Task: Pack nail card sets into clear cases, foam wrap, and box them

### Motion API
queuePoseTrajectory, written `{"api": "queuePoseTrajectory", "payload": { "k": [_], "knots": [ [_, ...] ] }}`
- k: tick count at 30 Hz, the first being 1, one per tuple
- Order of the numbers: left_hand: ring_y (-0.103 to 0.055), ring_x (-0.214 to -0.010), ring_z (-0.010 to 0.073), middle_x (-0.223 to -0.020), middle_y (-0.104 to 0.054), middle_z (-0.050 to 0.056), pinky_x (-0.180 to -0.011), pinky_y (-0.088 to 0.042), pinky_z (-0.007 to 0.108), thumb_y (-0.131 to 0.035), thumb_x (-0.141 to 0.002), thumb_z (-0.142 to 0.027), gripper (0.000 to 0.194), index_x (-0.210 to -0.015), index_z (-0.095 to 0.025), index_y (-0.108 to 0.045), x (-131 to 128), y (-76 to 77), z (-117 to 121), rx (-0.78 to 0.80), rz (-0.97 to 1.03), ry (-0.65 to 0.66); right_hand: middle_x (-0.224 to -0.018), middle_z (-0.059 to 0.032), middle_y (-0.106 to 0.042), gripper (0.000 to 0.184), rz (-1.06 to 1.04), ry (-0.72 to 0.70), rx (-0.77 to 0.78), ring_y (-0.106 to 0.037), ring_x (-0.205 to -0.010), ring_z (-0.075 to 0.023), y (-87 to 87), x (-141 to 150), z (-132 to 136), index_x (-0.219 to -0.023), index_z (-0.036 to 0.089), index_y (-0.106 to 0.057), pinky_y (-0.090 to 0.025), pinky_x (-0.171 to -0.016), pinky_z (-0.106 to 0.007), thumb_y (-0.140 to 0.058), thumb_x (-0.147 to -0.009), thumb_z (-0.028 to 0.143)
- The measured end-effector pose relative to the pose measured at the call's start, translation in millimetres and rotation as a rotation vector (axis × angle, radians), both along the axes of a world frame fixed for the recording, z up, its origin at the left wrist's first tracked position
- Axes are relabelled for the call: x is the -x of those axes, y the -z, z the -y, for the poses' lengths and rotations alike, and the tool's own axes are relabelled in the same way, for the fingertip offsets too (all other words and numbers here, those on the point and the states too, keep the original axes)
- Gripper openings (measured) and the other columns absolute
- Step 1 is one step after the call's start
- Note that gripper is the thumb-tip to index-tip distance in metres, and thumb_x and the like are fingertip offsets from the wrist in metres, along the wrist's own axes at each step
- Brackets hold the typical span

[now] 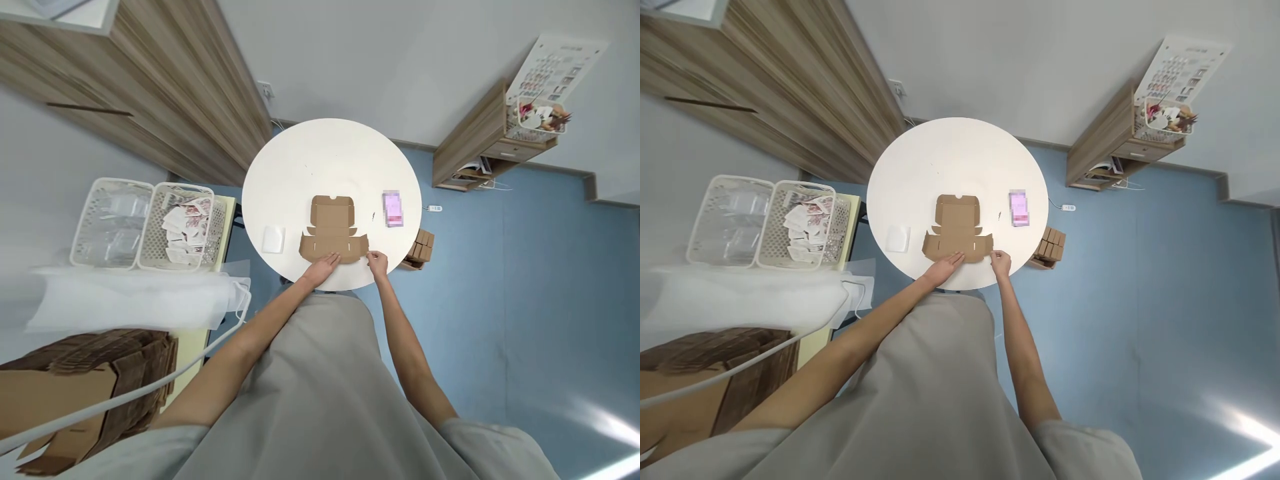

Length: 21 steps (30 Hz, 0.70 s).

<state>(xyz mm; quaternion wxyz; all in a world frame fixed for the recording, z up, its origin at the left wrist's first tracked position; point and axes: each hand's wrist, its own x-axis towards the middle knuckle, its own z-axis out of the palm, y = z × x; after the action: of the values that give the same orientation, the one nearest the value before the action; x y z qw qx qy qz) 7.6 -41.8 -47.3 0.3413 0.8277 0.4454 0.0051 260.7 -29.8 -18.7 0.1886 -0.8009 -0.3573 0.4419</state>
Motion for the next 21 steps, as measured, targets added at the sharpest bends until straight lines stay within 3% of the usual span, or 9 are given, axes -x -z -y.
{"api": "queuePoseTrajectory", "payload": {
  "k": [2,4,7,10,15,18,21],
  "knots": [
    [-0.048,-0.160,0.0271,-0.166,-0.053,0.025,-0.133,-0.039,0.053,-0.038,-0.094,0.001,0.071,-0.162,-0.011,-0.051,6.3,4.1,1.1,0.050,-0.037,-0.044,-0.104,-0.0107,-0.082,0.039,0.027,-0.055,0.059,-0.077,-0.080,-0.0225,3.2,-2.8,-0.4,-0.111,0.014,-0.079,-0.060,-0.087,-0.034,-0.058,-0.093,0.041],
    [-0.046,-0.161,0.0300,-0.167,-0.050,0.029,-0.134,-0.037,0.054,-0.043,-0.091,0.000,0.075,-0.165,-0.008,-0.046,15.4,8.0,2.4,0.073,-0.067,-0.129,-0.121,-0.0151,-0.079,0.043,0.116,-0.111,0.064,-0.078,-0.100,-0.0261,2.1,-2.5,-4.6,-0.127,0.014,-0.075,-0.059,-0.098,-0.037,-0.058,-0.095,0.036],
    [-0.042,-0.163,0.0343,-0.168,-0.045,0.035,-0.134,-0.034,0.057,-0.047,-0.088,-0.001,0.081,-0.168,-0.001,-0.036,30.2,11.6,1.8,0.081,-0.125,-0.276,-0.152,-0.0243,-0.062,0.056,0.244,-0.200,-0.029,-0.067,-0.133,-0.0314,-4.7,10.0,-21.3,-0.150,0.010,-0.060,-0.053,-0.113,-0.042,-0.053,-0.101,0.035],
    [-0.042,-0.163,0.0350,-0.167,-0.045,0.036,-0.133,-0.035,0.055,-0.047,-0.089,0.000,0.080,-0.168,0.001,-0.035,42.5,9.9,-2.3,0.111,-0.165,-0.333,-0.166,-0.0259,-0.047,0.065,0.216,-0.338,-0.116,-0.055,-0.148,-0.0334,-11.0,38.0,-49.8,-0.165,0.009,-0.043,-0.049,-0.120,-0.045,-0.048,-0.104,0.032],
    [-0.042,-0.163,0.0341,-0.170,-0.044,0.031,-0.132,-0.038,0.046,-0.058,-0.095,-0.008,0.071,-0.163,-0.004,-0.041,53.1,-1.4,-8.3,0.222,-0.192,-0.346,-0.174,-0.0304,-0.033,0.101,0.132,-0.500,0.024,-0.052,-0.149,-0.0416,-10.0,87.8,-97.9,-0.177,0.007,0.001,-0.048,-0.120,-0.055,-0.060,-0.101,0.035],
    [-0.048,-0.159,0.0338,-0.170,-0.047,0.026,-0.129,-0.041,0.044,-0.063,-0.099,-0.014,0.066,-0.162,-0.011,-0.044,56.9,-7.5,-10.1,0.258,-0.170,-0.402,-0.171,-0.0319,-0.034,0.107,0.148,-0.565,0.088,-0.050,-0.150,-0.0424,-5.3,101.5,-109.4,-0.176,0.006,0.007,-0.047,-0.120,-0.053,-0.062,-0.099,0.032],
    [-0.060,-0.149,0.0346,-0.165,-0.056,0.021,-0.122,-0.048,0.043,-0.064,-0.100,-0.014,0.059,-0.157,-0.016,-0.051,61.4,-11.2,-13.2,0.287,-0.137,-0.444,-0.164,-0.0286,-0.041,0.104,0.172,-0.608,0.070,-0.058,-0.139,-0.0391,-1.3,101.8,-105.4,-0.178,0.012,0.005,-0.051,-0.115,-0.050,-0.060,-0.100,0.030]
  ]
}}
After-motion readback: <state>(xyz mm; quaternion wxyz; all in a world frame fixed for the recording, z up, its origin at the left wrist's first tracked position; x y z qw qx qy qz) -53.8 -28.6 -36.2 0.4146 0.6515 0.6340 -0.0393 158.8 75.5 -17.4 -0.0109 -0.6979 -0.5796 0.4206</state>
